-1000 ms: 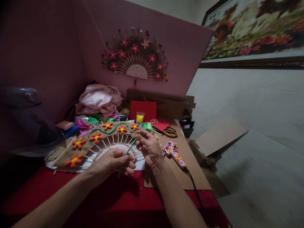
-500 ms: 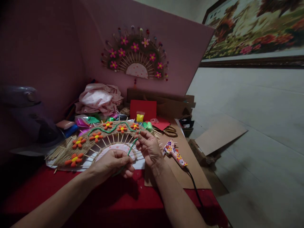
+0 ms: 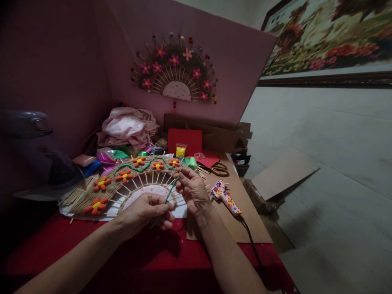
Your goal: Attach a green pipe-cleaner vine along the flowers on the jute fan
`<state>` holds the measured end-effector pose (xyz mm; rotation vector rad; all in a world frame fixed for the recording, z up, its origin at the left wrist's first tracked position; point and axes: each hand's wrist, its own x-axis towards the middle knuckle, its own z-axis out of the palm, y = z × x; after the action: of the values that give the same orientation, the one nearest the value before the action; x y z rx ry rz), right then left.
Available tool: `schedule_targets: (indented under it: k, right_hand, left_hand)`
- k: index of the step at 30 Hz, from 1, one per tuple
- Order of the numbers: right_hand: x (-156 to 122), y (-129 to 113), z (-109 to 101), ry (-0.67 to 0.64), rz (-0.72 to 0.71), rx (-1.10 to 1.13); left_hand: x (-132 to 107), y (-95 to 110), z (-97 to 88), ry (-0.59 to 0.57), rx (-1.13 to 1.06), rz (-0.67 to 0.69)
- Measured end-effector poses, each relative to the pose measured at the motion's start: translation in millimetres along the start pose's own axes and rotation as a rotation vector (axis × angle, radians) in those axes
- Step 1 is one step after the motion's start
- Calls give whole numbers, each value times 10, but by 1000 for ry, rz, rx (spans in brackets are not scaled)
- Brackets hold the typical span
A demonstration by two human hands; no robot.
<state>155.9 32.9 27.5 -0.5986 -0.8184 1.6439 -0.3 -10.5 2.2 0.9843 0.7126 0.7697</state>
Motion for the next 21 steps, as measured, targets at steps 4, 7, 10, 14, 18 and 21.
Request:
schedule_targets:
  k: [4,7,10,14,18,21]
  right_hand:
    - [11,-4,-8,-2,0,15]
    - [15,-12,-13,-7,0,33]
    - [13,-18,-14,-7,-15,40]
    - [13,-13,-14,-21,-17,39]
    - [20,-9,-25,-24,-23,48]
    - [27,-10,-37,-14,-30,56]
  left_hand:
    - [-11,24,16,0,-51,16]
    - [-21,41,35,-43,-140,3]
    - [-18,38,35,-54,-153,-1]
    - [2,15,9,19,-63,-10]
    - [-2,19,6,3,-78,2]
    - [-12,32,17,-23,-119,-7]
